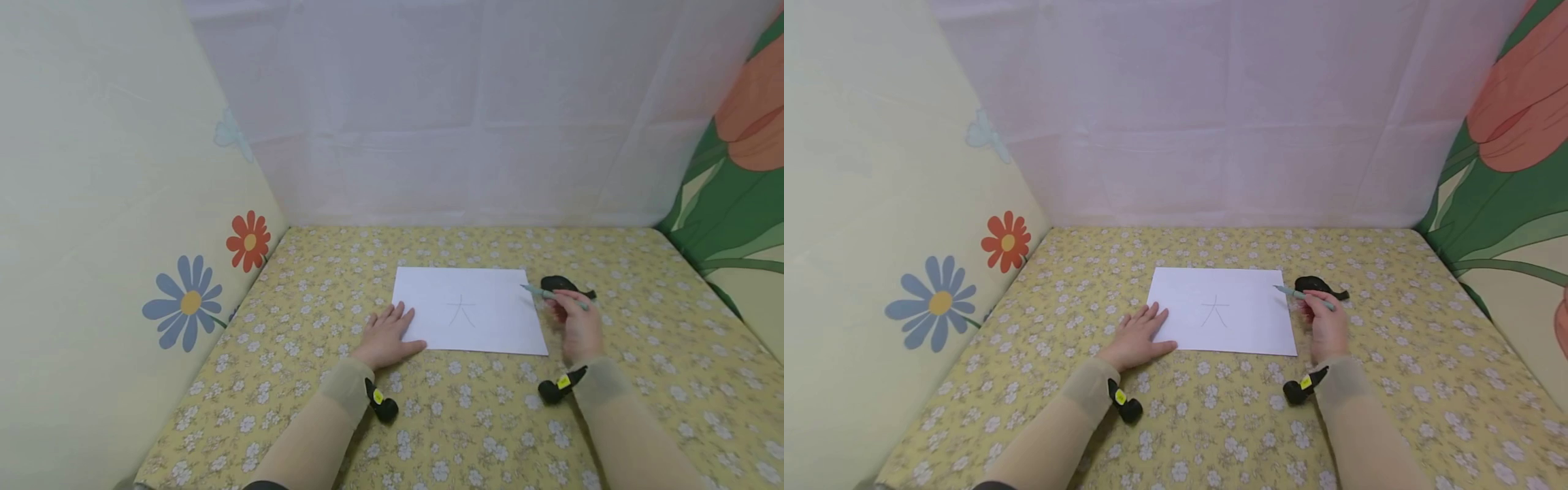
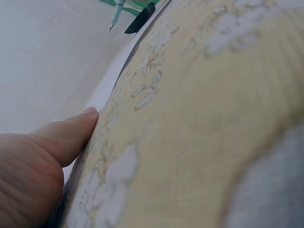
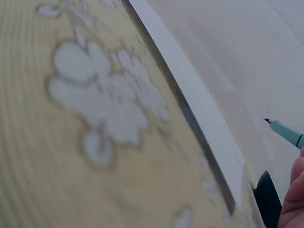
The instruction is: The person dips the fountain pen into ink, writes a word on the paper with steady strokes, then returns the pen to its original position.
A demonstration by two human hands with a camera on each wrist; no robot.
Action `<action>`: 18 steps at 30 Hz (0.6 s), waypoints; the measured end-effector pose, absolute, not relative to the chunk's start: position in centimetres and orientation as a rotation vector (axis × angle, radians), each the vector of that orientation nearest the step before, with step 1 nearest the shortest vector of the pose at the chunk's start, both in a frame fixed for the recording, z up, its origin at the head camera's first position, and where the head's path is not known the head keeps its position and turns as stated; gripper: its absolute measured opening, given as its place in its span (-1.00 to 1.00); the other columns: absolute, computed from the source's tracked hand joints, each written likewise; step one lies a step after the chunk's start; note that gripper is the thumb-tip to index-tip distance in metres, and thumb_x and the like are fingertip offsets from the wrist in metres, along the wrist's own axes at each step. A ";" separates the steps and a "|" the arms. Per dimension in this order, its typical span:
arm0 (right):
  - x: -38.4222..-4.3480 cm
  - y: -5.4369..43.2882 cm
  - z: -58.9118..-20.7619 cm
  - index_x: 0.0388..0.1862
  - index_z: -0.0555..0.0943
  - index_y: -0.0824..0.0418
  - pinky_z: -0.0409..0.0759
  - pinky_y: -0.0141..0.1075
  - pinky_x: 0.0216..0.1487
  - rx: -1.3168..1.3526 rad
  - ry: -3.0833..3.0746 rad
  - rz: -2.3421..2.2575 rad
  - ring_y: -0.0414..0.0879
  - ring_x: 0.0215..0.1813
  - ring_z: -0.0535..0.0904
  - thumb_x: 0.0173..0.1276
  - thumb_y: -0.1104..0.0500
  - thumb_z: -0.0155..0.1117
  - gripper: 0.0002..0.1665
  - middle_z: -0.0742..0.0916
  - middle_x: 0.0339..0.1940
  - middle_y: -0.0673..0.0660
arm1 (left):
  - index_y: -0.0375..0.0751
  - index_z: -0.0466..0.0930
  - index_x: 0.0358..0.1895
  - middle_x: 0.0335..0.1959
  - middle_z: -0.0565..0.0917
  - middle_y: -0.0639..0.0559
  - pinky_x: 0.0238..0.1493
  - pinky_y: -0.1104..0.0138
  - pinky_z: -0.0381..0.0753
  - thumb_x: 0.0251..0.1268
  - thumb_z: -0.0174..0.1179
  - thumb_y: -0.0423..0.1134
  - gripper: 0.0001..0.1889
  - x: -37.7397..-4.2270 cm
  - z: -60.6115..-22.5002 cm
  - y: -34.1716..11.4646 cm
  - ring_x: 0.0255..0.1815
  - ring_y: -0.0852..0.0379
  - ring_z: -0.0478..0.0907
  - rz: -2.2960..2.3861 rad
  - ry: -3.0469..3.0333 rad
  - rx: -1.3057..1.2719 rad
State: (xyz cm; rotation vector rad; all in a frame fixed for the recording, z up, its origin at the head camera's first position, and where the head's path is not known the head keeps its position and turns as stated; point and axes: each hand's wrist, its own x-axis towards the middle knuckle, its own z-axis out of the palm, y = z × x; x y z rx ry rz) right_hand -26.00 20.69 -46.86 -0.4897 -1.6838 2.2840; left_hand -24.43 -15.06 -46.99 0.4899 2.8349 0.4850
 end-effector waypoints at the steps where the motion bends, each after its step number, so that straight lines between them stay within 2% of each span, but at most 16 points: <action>1: -25.9 20.9 -46.8 0.07 0.51 0.42 0.48 -0.43 -0.41 -0.488 -1.674 2.278 -0.17 -0.38 0.58 0.39 0.23 0.23 -0.64 0.71 -0.46 -0.02 | 0.06 -0.07 0.55 0.57 -0.19 0.02 0.46 -0.06 -0.37 0.27 -0.09 0.43 -0.11 -24.5 -47.0 -15.1 0.56 0.00 -0.33 0.479 2.835 0.488; 6: -25.5 21.7 -46.6 0.03 0.50 0.43 0.51 -0.44 -0.42 -0.497 -1.646 2.261 -0.15 -0.38 0.62 0.37 0.27 0.24 -0.67 0.73 -0.47 -0.01 | 0.05 -0.06 0.55 0.57 -0.18 0.01 0.45 -0.07 -0.37 0.27 -0.08 0.42 -0.11 -24.4 -47.0 -15.0 0.56 -0.01 -0.33 0.483 2.840 0.487; 13: -25.4 22.5 -46.7 -0.18 0.59 0.27 0.54 -0.46 -0.42 -0.594 -1.595 2.226 -0.16 -0.36 0.61 0.33 0.27 0.29 -0.88 0.69 -0.39 0.01 | 0.04 -0.06 0.55 0.56 -0.18 0.01 0.45 -0.06 -0.38 0.29 -0.06 0.39 -0.12 -24.3 -46.7 -15.0 0.56 -0.02 -0.33 0.495 2.832 0.487; 18: -25.3 23.0 -46.9 -0.13 0.63 0.22 0.52 -0.47 -0.35 -0.695 -1.561 2.169 -0.16 -0.25 0.54 0.31 0.24 0.32 -0.83 0.63 -0.28 0.03 | 0.04 -0.07 0.55 0.57 -0.18 0.01 0.46 -0.06 -0.38 0.30 -0.07 0.39 -0.13 -24.2 -46.8 -14.9 0.56 -0.01 -0.33 0.499 2.826 0.488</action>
